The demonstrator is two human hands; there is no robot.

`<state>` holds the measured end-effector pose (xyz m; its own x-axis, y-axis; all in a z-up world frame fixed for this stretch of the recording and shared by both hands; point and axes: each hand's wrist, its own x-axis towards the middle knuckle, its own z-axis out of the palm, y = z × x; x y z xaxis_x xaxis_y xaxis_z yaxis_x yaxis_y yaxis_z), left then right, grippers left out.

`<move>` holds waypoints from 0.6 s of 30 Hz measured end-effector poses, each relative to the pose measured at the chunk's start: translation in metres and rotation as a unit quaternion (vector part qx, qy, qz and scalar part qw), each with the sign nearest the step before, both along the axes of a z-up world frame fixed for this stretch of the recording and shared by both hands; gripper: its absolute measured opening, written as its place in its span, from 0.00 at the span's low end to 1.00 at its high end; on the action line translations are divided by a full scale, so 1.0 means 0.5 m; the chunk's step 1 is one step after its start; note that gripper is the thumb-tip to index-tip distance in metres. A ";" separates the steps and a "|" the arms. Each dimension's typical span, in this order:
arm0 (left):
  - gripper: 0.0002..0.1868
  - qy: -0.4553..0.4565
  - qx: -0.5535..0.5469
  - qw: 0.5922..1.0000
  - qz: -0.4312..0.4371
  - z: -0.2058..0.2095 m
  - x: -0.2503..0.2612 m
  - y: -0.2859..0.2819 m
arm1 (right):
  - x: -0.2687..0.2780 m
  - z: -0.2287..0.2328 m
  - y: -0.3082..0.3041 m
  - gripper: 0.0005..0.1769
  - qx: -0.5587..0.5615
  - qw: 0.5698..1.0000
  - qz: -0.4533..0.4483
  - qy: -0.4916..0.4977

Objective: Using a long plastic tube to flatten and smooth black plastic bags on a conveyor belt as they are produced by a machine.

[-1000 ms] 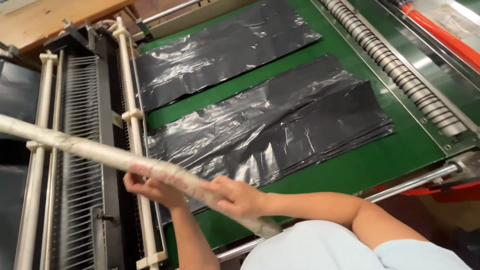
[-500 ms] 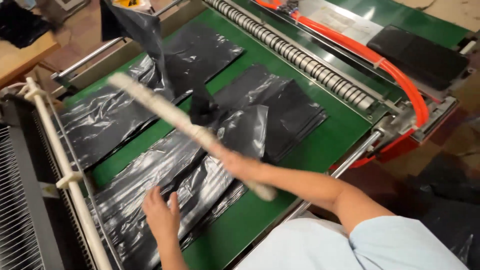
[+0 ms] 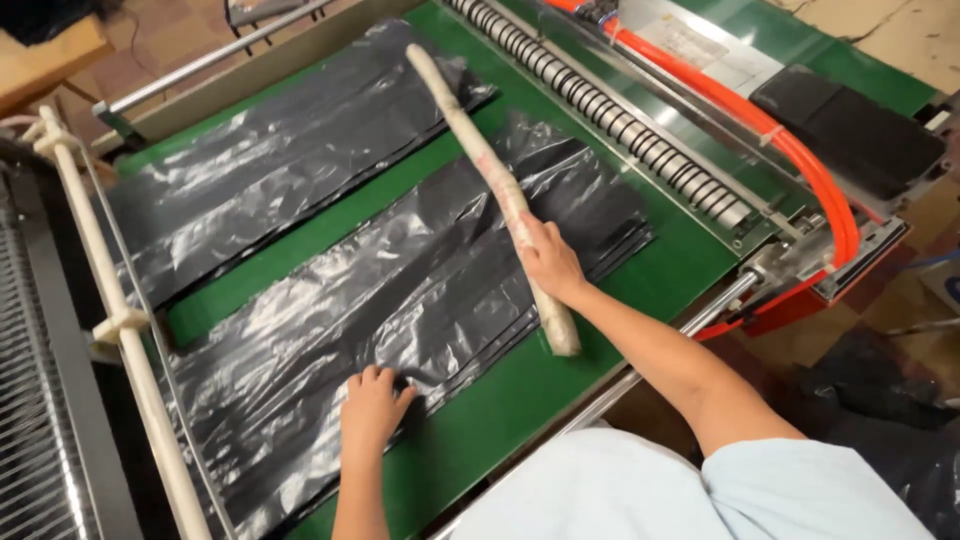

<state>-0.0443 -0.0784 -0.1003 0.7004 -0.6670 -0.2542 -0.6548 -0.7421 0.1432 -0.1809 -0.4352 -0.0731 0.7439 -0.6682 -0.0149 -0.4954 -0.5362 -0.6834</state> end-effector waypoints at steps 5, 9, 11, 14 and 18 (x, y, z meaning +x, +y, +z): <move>0.24 -0.020 0.036 0.999 0.003 -0.006 0.001 -0.008 | 0.009 -0.018 0.010 0.33 -0.050 0.998 0.027 -0.001; 0.22 -0.039 0.043 0.998 0.002 0.030 0.002 -0.016 | 0.027 0.047 0.084 0.31 -0.119 0.985 0.058 -0.109; 0.23 -0.029 -0.028 0.999 0.022 0.062 0.007 -0.002 | 0.039 0.063 0.147 0.30 -0.142 0.977 0.081 -0.138; 0.24 -0.058 -0.222 0.970 0.085 0.136 0.019 0.036 | 0.043 0.081 0.262 0.27 -0.148 0.957 0.143 -0.206; 0.46 -0.214 -0.600 0.758 0.140 0.097 0.107 0.151 | 0.015 0.167 0.432 0.25 0.109 0.914 0.293 -0.260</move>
